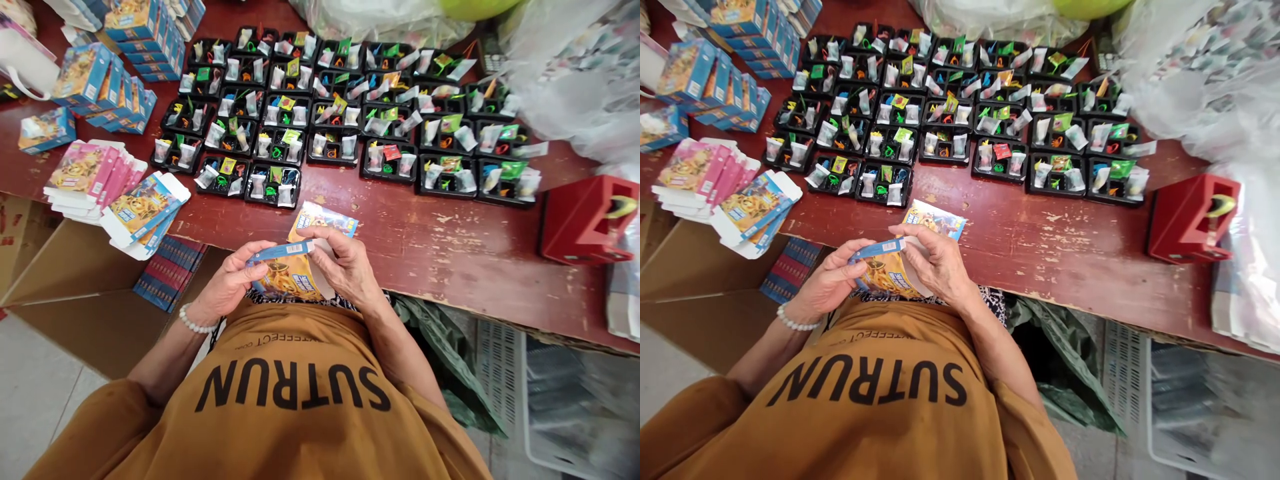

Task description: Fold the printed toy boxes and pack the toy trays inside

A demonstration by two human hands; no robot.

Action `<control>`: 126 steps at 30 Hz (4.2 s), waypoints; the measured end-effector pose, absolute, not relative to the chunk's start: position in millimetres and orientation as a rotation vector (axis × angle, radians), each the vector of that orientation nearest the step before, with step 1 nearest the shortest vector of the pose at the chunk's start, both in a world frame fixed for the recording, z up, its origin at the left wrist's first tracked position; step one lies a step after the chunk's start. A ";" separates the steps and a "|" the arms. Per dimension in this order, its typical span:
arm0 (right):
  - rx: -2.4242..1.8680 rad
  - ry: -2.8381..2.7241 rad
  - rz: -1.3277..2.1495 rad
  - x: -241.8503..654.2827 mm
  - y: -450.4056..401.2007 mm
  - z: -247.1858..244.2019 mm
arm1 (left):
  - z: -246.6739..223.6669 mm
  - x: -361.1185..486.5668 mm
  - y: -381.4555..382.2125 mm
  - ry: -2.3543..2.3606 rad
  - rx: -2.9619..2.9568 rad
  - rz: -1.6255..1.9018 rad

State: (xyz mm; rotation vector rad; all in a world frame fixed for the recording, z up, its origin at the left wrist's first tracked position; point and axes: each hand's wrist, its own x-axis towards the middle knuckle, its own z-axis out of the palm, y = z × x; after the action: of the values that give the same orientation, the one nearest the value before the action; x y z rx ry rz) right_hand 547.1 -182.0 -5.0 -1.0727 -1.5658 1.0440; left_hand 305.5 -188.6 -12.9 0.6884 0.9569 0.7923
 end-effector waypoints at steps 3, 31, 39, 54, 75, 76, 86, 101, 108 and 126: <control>-1.143 -1.576 0.994 546.2 -182.8 -4.0 | -12.1 305.9 -184.1 0.955 0.664 0.763; -1.023 -0.943 1.101 527.5 -172.8 -26.1 | 34.8 285.4 -196.4 1.050 1.186 1.226; -1.082 -1.647 1.036 518.5 -202.3 -15.7 | 10.2 326.8 -162.9 0.689 0.764 0.918; -0.996 -1.422 1.116 531.0 -167.8 4.6 | -1.7 329.2 -168.5 1.058 1.093 0.889; -0.831 -2.080 1.450 553.9 -156.8 37.4 | 17.4 319.2 -174.2 1.096 2.001 0.732; -0.768 -2.064 1.573 554.6 -152.4 35.8 | 17.2 320.3 -173.6 1.088 2.033 0.703; -0.784 -1.749 1.662 541.2 -159.2 21.8 | 23.8 304.3 -183.5 1.378 2.168 0.651; -1.062 -1.530 1.105 548.4 -163.4 11.7 | 1.6 308.1 -182.9 1.325 1.283 1.071; -1.111 -1.306 1.350 527.4 -184.3 -14.1 | -28.9 322.2 -200.2 1.123 0.906 1.005; -1.144 -1.600 0.828 532.3 -183.3 -12.2 | -17.8 290.7 -184.9 1.296 1.560 1.108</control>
State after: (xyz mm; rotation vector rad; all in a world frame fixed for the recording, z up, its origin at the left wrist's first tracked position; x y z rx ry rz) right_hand 532.3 -183.3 -12.2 -1.1437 -1.6002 0.8275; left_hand 290.7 -184.9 -17.8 1.5600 1.2963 1.1077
